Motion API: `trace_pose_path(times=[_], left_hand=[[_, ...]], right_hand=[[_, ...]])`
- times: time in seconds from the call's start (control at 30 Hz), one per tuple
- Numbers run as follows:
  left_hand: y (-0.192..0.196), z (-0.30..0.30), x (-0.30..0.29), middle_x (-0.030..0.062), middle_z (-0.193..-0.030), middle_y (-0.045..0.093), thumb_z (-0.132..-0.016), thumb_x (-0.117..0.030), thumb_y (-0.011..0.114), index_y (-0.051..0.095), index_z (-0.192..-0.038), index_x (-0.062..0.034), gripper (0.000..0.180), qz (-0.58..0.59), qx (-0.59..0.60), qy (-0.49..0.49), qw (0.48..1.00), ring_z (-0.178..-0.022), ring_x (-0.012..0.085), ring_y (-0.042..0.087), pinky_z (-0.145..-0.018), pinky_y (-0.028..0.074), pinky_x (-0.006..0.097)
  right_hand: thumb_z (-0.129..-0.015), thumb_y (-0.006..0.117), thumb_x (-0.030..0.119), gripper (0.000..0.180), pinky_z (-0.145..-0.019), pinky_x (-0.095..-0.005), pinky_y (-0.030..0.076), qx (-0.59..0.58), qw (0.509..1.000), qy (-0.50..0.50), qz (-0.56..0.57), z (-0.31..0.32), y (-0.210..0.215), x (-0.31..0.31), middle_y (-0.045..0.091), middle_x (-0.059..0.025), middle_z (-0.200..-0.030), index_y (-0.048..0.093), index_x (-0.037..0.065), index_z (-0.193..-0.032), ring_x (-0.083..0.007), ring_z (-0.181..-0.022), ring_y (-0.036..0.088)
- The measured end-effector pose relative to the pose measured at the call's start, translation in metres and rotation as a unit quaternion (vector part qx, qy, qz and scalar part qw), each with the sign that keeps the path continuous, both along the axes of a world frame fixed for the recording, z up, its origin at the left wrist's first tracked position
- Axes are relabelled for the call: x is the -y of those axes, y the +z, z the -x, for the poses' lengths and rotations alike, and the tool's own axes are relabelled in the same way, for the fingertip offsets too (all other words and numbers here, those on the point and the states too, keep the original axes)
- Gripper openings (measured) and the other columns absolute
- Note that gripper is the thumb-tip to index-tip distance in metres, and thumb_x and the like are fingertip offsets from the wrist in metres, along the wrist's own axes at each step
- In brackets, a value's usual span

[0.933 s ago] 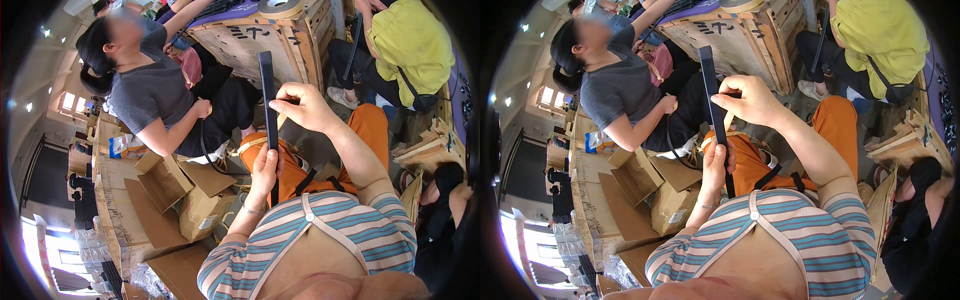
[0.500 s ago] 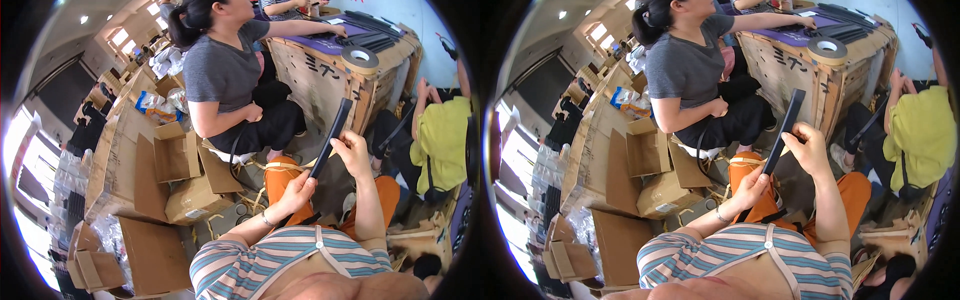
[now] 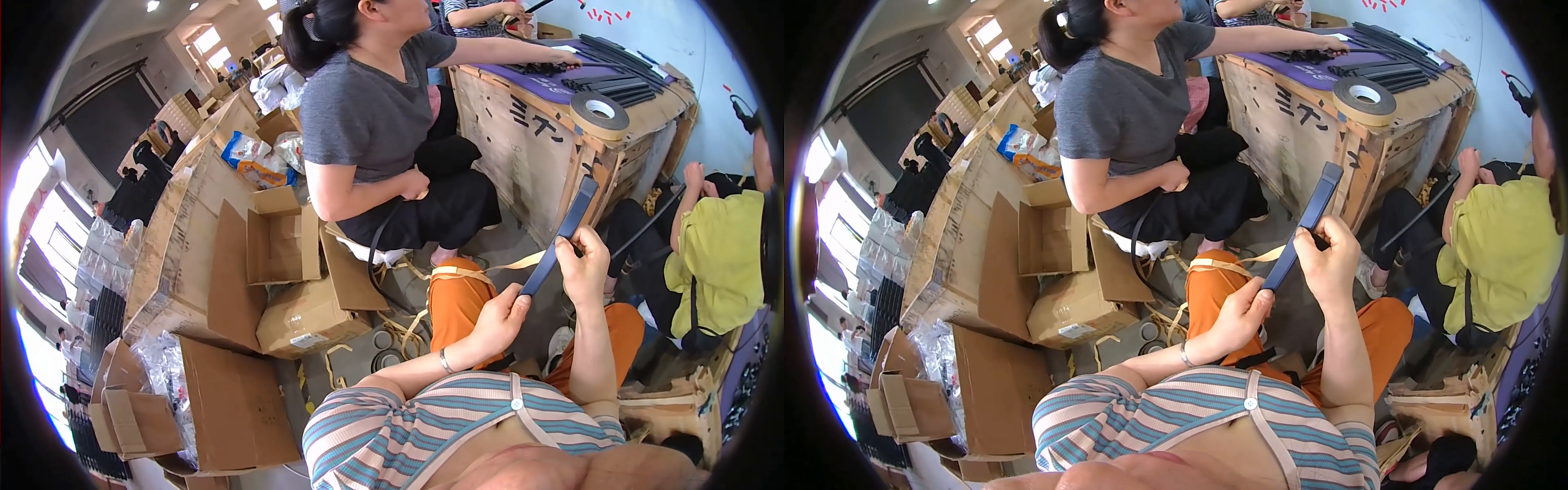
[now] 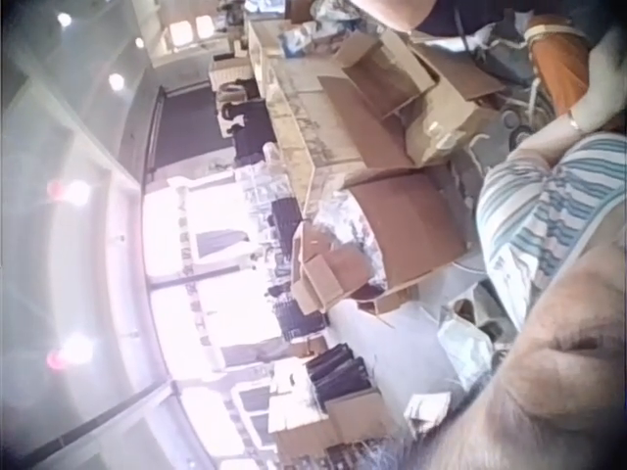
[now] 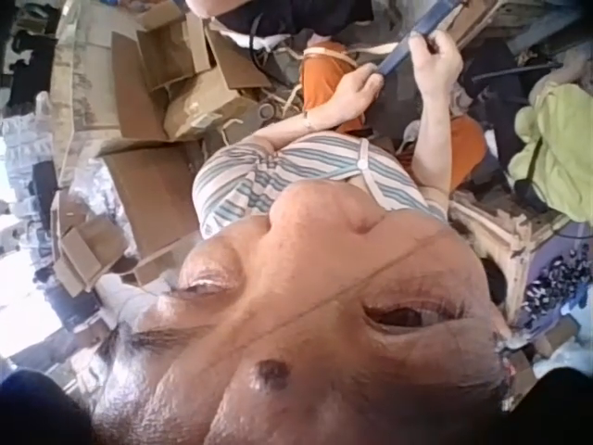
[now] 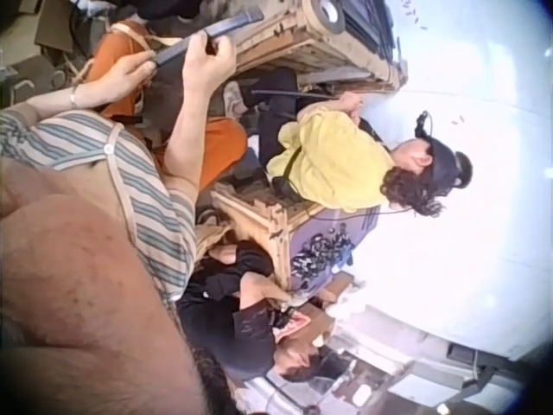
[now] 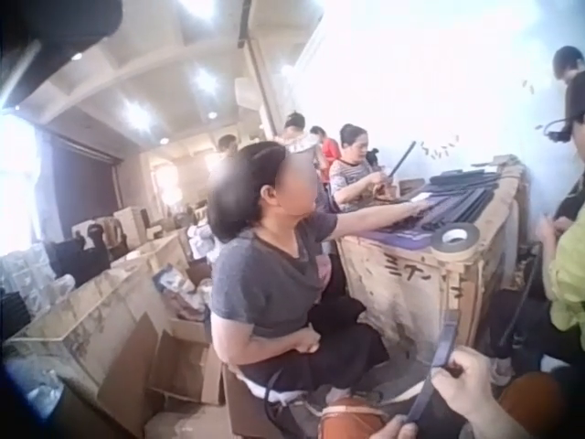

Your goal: Applying double-sided adhesive strips to long black plastic or rubber components in a manufacturing setting.

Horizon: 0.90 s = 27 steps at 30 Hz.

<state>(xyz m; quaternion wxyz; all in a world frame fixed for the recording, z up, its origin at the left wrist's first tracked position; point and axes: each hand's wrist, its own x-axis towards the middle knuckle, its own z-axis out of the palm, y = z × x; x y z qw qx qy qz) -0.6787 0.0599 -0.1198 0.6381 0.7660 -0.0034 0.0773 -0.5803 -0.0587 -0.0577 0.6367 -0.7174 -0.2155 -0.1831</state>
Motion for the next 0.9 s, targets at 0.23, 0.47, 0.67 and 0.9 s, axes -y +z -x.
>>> trace_pose_path(times=[0.23,0.47,0.67,0.9], left_hand=[[0.005,-0.008,0.003,0.0104,-0.082,0.054,-0.082,-0.009,0.060,0.048,-0.104,-0.0011,0.027,-0.098,0.107,0.109,0.983,-0.075,0.0192,0.054,-0.069,0.046,0.030],[0.024,-0.020,-0.044,-0.0008,-0.079,0.052,-0.089,-0.011,0.055,0.052,-0.101,-0.0021,0.015,-0.155,0.163,0.130,0.966,-0.072,0.0060,0.045,-0.066,0.040,0.020],[0.036,-0.016,-0.044,-0.0010,-0.075,0.050,-0.089,-0.013,0.055,0.050,-0.099,-0.0020,0.016,-0.036,0.141,0.108,0.983,-0.064,0.0044,0.042,-0.059,0.037,0.019],[0.046,-0.009,-0.055,0.0030,-0.066,0.047,-0.090,-0.021,0.053,0.049,-0.096,-0.0012,0.022,0.147,0.042,-0.047,0.987,-0.047,0.0075,0.040,-0.043,0.032,0.020]], right_hand=[[-0.076,0.065,0.007,0.016,-0.055,-0.0246,0.040,-0.031,0.999,0.011,0.009,0.013,0.013,0.002,0.052,-0.0066,-0.064,0.053,-0.002,-0.070,-0.0096,-0.060,0.050],[-0.080,0.065,0.009,0.013,-0.055,-0.0258,0.042,0.057,0.996,0.060,0.032,0.010,0.032,0.014,0.053,-0.0082,-0.069,0.058,-0.001,-0.076,-0.0147,-0.059,0.053],[-0.080,0.066,0.012,0.016,-0.050,-0.0267,0.042,0.038,0.997,0.048,0.041,0.010,0.029,0.024,0.054,-0.0081,-0.070,0.058,-0.001,-0.076,-0.0140,-0.059,0.053],[-0.079,0.067,0.011,0.017,-0.054,-0.0233,0.035,0.014,0.998,0.058,0.017,0.013,0.029,0.026,0.049,-0.0026,-0.067,0.056,-0.001,-0.073,-0.0073,-0.059,0.044]])
